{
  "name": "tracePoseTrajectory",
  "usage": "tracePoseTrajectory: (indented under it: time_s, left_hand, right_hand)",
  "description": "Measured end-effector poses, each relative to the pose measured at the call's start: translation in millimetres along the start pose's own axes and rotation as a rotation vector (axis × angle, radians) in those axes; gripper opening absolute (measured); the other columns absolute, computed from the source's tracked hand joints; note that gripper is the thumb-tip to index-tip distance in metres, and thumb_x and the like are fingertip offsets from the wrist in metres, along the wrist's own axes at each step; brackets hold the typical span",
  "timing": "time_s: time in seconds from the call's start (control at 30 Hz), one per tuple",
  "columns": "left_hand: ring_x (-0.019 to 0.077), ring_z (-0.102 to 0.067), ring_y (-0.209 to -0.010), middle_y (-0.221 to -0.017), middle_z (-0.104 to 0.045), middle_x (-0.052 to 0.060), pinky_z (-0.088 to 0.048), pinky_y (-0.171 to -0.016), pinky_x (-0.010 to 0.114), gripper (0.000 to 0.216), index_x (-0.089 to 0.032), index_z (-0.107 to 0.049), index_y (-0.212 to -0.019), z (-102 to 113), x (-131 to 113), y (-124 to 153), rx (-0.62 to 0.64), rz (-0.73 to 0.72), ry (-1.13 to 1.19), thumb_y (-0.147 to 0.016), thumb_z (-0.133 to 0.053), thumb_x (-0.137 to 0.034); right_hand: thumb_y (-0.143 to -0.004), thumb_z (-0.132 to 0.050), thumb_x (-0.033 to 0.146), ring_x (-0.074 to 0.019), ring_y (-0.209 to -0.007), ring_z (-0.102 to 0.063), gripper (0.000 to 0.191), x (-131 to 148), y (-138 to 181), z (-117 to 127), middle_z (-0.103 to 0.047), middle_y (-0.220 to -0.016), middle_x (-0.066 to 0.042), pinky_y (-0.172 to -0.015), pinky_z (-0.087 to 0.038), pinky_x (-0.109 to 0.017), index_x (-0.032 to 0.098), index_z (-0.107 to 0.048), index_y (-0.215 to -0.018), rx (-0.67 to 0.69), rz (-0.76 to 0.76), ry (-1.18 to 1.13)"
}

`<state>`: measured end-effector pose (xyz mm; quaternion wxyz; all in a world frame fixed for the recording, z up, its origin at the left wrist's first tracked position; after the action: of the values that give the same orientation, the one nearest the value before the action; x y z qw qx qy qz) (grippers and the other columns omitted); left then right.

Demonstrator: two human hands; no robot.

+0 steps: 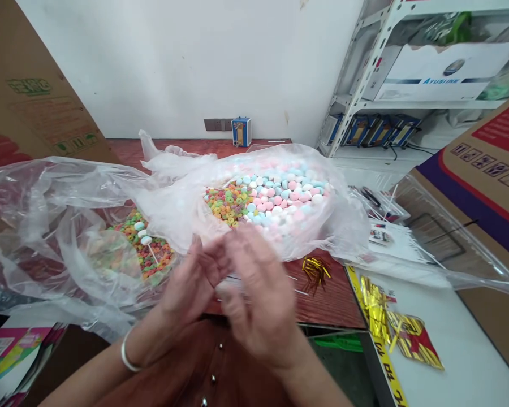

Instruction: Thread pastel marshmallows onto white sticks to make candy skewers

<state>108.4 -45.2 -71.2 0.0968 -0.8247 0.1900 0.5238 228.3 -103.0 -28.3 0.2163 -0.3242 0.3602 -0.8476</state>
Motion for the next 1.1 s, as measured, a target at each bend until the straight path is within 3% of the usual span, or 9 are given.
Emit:
tracePoseTrajectory:
  time_s: [0.1,0.2,0.27,0.37,0.5,0.63,0.87,0.97,1.1]
  left_hand:
    - [0.0325,-0.06,-0.124,-0.132,-0.065,0.016,-0.05,-0.102,0.05,0.082,-0.016,-0.064,-0.128,-1.6,25.1,13.2,0.006,0.231,0.19,-0.091,-0.019,-0.075]
    - [0.0286,-0.06,-0.125,-0.138,-0.062,0.012,-0.047,-0.106,0.045,0.062,-0.021,-0.061,-0.13,27.9,16.6,18.7,-0.134,0.106,0.112,-0.092,-0.041,-0.066]
    - [0.0259,-0.063,-0.12,-0.137,-0.062,0.01,-0.049,-0.103,0.039,0.048,-0.022,-0.065,-0.125,54.2,7.5,25.9,-0.266,-0.013,-0.079,-0.088,-0.06,-0.054]
    - [0.0236,-0.07,-0.1,-0.116,-0.073,0.01,-0.054,-0.087,0.033,0.042,-0.018,-0.071,-0.112,80.9,14.3,42.2,-0.351,0.055,-0.325,-0.083,-0.069,-0.049]
    - [0.0201,-0.071,-0.088,-0.1,-0.076,0.008,-0.055,-0.079,0.03,0.04,-0.017,-0.072,-0.106,92.9,44.5,59.6,-0.367,0.185,-0.377,-0.083,-0.069,-0.049]
    - [0.0195,-0.07,-0.086,-0.095,-0.075,0.005,-0.055,-0.08,0.031,0.037,-0.017,-0.071,-0.104,98.9,65.8,61.1,-0.374,0.21,-0.424,-0.083,-0.068,-0.048]
    - [0.0206,-0.069,-0.078,-0.081,-0.073,0.003,-0.055,-0.076,0.032,0.033,-0.017,-0.071,-0.097,102.0,69.3,53.5,-0.41,0.226,-0.512,-0.081,-0.067,-0.046]
    - [0.0201,-0.069,-0.075,-0.078,-0.074,0.003,-0.055,-0.074,0.032,0.03,-0.017,-0.072,-0.095,88.9,65.8,49.7,-0.371,0.267,-0.504,-0.078,-0.071,-0.041]
    - [0.0193,-0.07,-0.077,-0.083,-0.076,0.003,-0.056,-0.078,0.032,0.028,-0.02,-0.074,-0.096,65.7,67.3,42.2,-0.272,0.329,-0.312,-0.072,-0.077,-0.034]
  right_hand:
    - [-0.096,-0.052,0.023,-0.0315,-0.144,-0.037,0.056,-1.9,53.3,-44.0,-0.052,-0.146,-0.015,-0.116,-0.031,-0.058,0.014,-0.038,-0.149,0.197,0.141,0.058]
    - [-0.096,-0.051,0.015,-0.0282,-0.134,-0.049,0.041,-36.3,98.7,-44.5,-0.062,-0.135,-0.014,-0.109,-0.04,-0.052,0.014,-0.051,-0.137,0.123,-0.041,0.208]
    - [-0.098,-0.048,0.019,-0.0251,-0.113,-0.061,0.026,-58.0,118.2,-35.1,-0.069,-0.119,-0.014,-0.094,-0.048,-0.042,0.014,-0.061,-0.12,0.156,-0.191,0.345]
    - [-0.096,-0.052,0.02,-0.0206,-0.086,-0.062,0.017,-68.3,126.3,-36.4,-0.072,-0.093,-0.006,-0.075,-0.045,-0.034,0.021,-0.068,-0.094,0.352,-0.208,0.381]
    - [-0.088,-0.062,0.015,-0.0225,-0.083,-0.058,0.011,-62.3,114.6,-67.0,-0.069,-0.088,-0.005,-0.072,-0.037,-0.035,0.022,-0.07,-0.089,0.553,-0.153,0.413]
    - [-0.085,-0.059,0.007,-0.0246,-0.081,-0.055,0.015,-61.5,104.6,-93.1,-0.067,-0.084,-0.008,-0.072,-0.032,-0.037,0.019,-0.068,-0.081,0.64,-0.119,0.464]
    - [-0.088,-0.056,0.007,-0.0238,-0.076,-0.055,0.017,-69.4,109.1,-87.2,-0.066,-0.08,-0.007,-0.071,-0.031,-0.037,0.018,-0.065,-0.078,0.587,-0.132,0.439]
    - [-0.093,-0.051,0.01,-0.0226,-0.079,-0.057,0.018,-63.4,110.0,-76.4,-0.068,-0.084,-0.007,-0.076,-0.035,-0.037,0.017,-0.064,-0.083,0.493,-0.149,0.38]
    - [-0.097,-0.048,0.013,-0.0209,-0.082,-0.06,0.016,-48.5,105.2,-61.4,-0.069,-0.088,-0.006,-0.081,-0.039,-0.037,0.018,-0.062,-0.092,0.345,-0.159,0.308]
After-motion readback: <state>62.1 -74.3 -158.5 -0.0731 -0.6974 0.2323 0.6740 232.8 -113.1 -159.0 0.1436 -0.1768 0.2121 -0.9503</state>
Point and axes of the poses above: each hand's wrist, its own y-axis away from the middle knuckle, its own z-axis out of the back of the hand, x = y × z, the point moved 4 cm from there along -y, towards the middle knuckle
